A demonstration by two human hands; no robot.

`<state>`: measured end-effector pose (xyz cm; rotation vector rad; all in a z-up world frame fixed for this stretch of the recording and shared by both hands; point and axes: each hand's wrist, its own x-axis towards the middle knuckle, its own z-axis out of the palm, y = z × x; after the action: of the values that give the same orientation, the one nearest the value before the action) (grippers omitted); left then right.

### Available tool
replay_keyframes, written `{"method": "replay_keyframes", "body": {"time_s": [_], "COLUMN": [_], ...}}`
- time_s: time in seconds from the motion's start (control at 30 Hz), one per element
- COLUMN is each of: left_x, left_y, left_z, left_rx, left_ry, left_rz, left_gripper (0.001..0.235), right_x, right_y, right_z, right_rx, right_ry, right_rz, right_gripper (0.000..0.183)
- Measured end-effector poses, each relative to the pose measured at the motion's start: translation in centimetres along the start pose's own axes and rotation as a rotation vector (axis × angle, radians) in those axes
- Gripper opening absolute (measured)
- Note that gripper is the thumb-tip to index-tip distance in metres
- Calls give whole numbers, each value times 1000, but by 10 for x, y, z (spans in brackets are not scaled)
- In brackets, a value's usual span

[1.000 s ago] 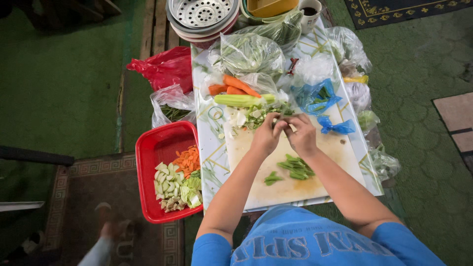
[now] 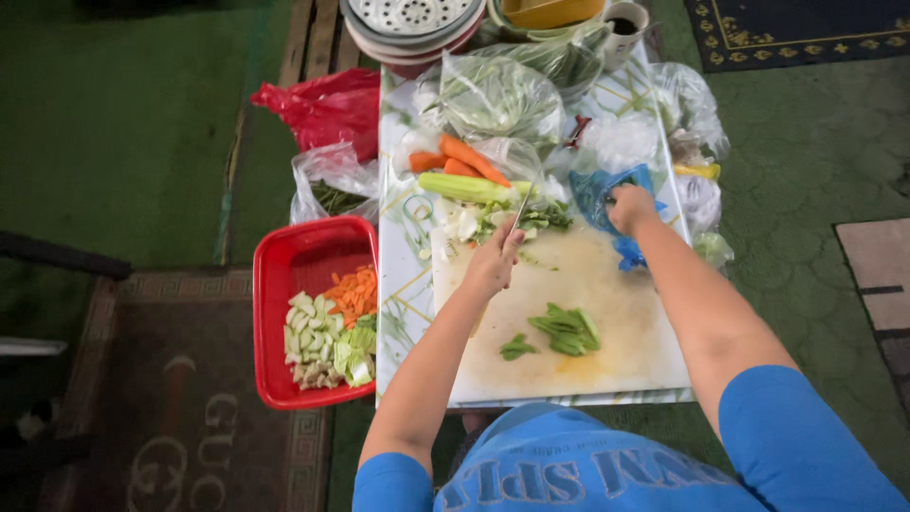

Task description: The person chops green vegetables on a cutting board using a knife. The chopped pieces are placed into a red tray alongside previously chopped carrots and other vegetables. A second person briefly appears and handles a plastic bag of vegetables.

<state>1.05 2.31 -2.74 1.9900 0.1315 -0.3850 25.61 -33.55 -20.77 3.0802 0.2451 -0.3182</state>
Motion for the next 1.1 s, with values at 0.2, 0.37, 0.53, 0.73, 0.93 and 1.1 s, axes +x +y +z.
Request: {"method": "replay_keyframes", "body": {"time_s": [0.2,0.37,0.53,0.73,0.93,1.1], "left_x": [-38,-22,28,32,-9,-76], "left_y": [44,-1,-101,-81,-3,75], "left_z": [-18,-5,10,-7,5,-4], "left_rx": [155,424,736,631,314,421], "left_ry": [-52,-217,-294,-34,34,-108], "left_rz": [-9,-47,155,145,198,339], "left_gripper": [77,70,53,45,68,83], "right_x": [-22,-78,-172,-236,-252,-246], "right_y": [-7,15,-7,-61,-109,-131], "right_z": [-42,-73,-110,-115,-109,-90], "right_rx": [-4,180,1035,1718,1732,1261], "right_ry": [-28,-40,-65,-133,5,162], "right_rz": [74,72,80,75,65,2], "right_gripper": [32,28,31,47,41,11]}}
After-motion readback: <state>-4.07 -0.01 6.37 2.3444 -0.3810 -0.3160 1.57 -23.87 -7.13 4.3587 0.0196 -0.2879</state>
